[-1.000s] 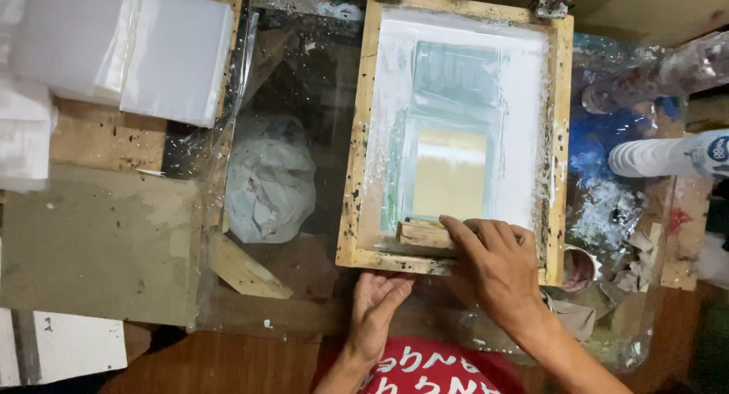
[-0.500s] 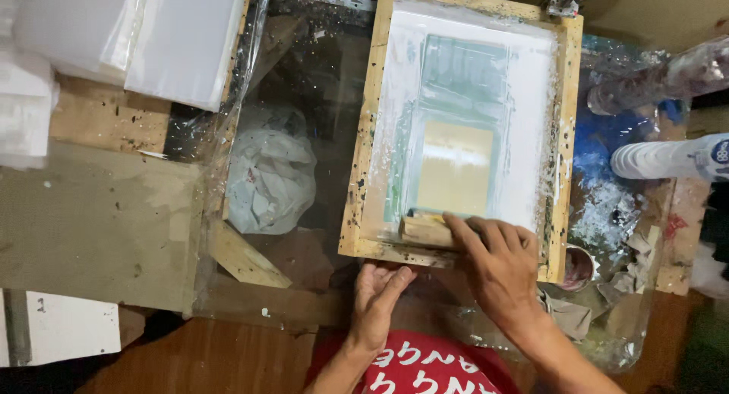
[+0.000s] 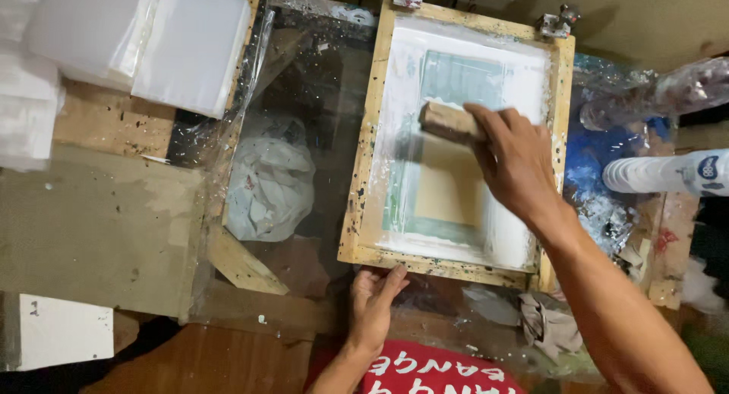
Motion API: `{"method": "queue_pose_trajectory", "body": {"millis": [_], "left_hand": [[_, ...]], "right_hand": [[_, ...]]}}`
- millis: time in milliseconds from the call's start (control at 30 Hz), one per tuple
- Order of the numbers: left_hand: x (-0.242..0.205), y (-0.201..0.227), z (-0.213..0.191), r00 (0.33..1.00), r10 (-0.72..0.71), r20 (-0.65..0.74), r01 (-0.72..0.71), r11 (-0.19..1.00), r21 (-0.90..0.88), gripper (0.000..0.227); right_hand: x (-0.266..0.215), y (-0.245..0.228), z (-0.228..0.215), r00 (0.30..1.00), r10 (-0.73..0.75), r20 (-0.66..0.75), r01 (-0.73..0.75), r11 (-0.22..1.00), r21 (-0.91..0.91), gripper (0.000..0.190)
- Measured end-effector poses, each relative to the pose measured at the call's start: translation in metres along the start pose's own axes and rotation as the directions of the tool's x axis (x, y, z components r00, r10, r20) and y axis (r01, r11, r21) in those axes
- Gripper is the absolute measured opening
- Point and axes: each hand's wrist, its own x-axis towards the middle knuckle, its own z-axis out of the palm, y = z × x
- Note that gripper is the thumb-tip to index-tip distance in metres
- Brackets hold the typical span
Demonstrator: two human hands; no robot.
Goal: The person performs screen printing by repeatedly pulling a squeegee across a wooden frame to transfer yellow ink onto white paper sheets. After each print, the person lifts the frame, removes the printed sheet, and places a new sheet underneath to continue the process.
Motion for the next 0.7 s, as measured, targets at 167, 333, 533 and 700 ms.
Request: {"method": "queue_pose_trajectory", "body": {"millis": [167, 333, 533, 700], "left_hand": [[0.007, -0.001, -0.002, 0.999, -0.002, -0.039, 0.002, 1.000, 0.005, 0.019], [0.014, -0.009, -0.006, 0.995, -0.052, -0.087, 0.052, 0.999, 0.001, 0.031], [0.015, -0.009, -0.007, 0.993, -0.025, -0.119, 0.025, 1.000, -0.005, 0.022], [0.017, -0.008, -0.005, 0.991, -0.016, -0.131, 0.020, 0.999, 0.031, 0.025]], "right_hand": [[-0.082, -0.046, -0.012, 0.988, 0.028, 0.152, -0.053, 0.985, 0.165, 0.060], [-0.113, -0.055, 0.025, 0.981, 0.084, 0.174, -0.075, 0.995, -0.060, 0.067], [-0.106, -0.069, 0.037, 0.999, 0.028, 0.031, -0.017, 0.952, -0.305, 0.060], [-0.089, -0.052, 0.047, 0.999, 0.050, 0.017, -0.040, 0.930, -0.367, 0.061]]}}
